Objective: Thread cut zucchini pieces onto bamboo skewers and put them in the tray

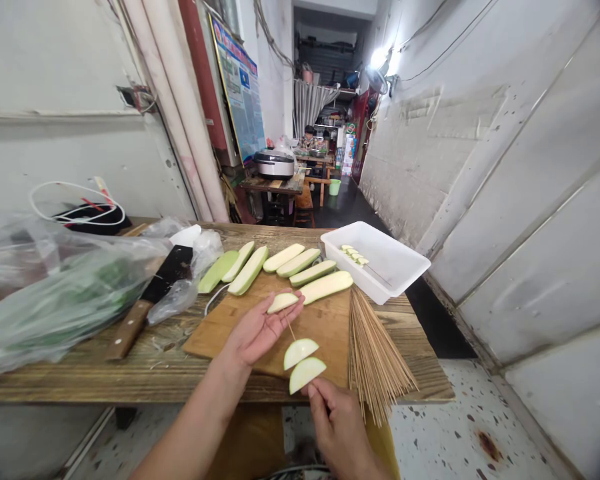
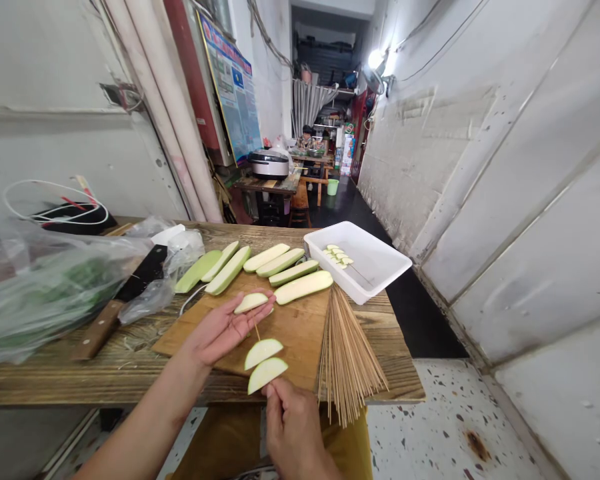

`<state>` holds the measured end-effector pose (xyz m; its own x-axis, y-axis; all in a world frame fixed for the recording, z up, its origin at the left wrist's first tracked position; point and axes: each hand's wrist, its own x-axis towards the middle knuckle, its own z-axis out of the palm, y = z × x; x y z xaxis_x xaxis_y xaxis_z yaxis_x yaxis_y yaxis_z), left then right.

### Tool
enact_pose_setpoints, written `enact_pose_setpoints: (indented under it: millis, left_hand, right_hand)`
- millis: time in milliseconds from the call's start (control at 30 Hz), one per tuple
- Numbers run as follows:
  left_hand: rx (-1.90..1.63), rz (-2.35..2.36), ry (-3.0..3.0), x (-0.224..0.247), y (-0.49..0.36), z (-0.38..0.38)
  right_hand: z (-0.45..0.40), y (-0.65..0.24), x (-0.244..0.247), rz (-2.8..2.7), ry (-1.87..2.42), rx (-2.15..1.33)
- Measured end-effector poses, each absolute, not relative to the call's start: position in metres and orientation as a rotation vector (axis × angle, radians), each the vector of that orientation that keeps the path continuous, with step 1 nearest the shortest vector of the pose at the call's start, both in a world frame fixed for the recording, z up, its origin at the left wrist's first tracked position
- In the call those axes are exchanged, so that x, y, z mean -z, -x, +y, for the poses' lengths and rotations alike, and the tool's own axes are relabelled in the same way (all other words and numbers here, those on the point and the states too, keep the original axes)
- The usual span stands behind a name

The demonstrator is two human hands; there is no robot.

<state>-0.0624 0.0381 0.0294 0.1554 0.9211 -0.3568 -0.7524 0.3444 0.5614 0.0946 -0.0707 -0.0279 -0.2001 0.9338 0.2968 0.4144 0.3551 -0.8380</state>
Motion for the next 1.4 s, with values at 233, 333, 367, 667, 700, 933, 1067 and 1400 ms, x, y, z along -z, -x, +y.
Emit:
enact_pose_setpoints:
  millis: [233, 333, 367, 667, 700, 933, 1067, 1400]
  left_hand:
    - [-1.217, 0.738, -0.275, -0.0296, 0.0616, 0.0375]
    - [-1.220, 0.733, -0.259, -0.0283, 0.0619, 0.0370]
    - [-1.221, 0.734, -0.257, -0.0280, 0.0621, 0.0369]
    - [-1.231, 0.752, -0.315, -0.0288, 0.0632, 0.0364]
    - [-1.232, 0.751, -0.317, -0.0288, 0.0630, 0.0363]
    - [-1.231, 0.735, -0.297, -0.0267, 0.0626, 0.0353]
    - [-1.234, 0.763, -0.339, -0.0246, 0.0623, 0.0348]
    - [-1.210, 0.794, -0.459, -0.0252, 0.0590, 0.0331]
  right_hand:
    - [-0.0705, -0.0948, 0.0290, -1.792, 1.192, -0.738]
    - [-0.0710, -0.0947, 0.0295, -1.796, 1.191, -0.735]
    - [-0.0713, -0.0946, 0.0297, -1.799, 1.192, -0.737]
    - [-0.0721, -0.0937, 0.0298, -1.819, 1.205, -0.751]
    - [-0.0720, -0.0937, 0.0295, -1.820, 1.205, -0.745]
    - [-0.0725, -0.0933, 0.0317, -1.807, 1.193, -0.746]
    - [-0.0725, -0.0928, 0.0337, -1.803, 1.199, -0.747]
    - [-0.0713, -0.0923, 0.0296, -1.818, 1.233, -0.755]
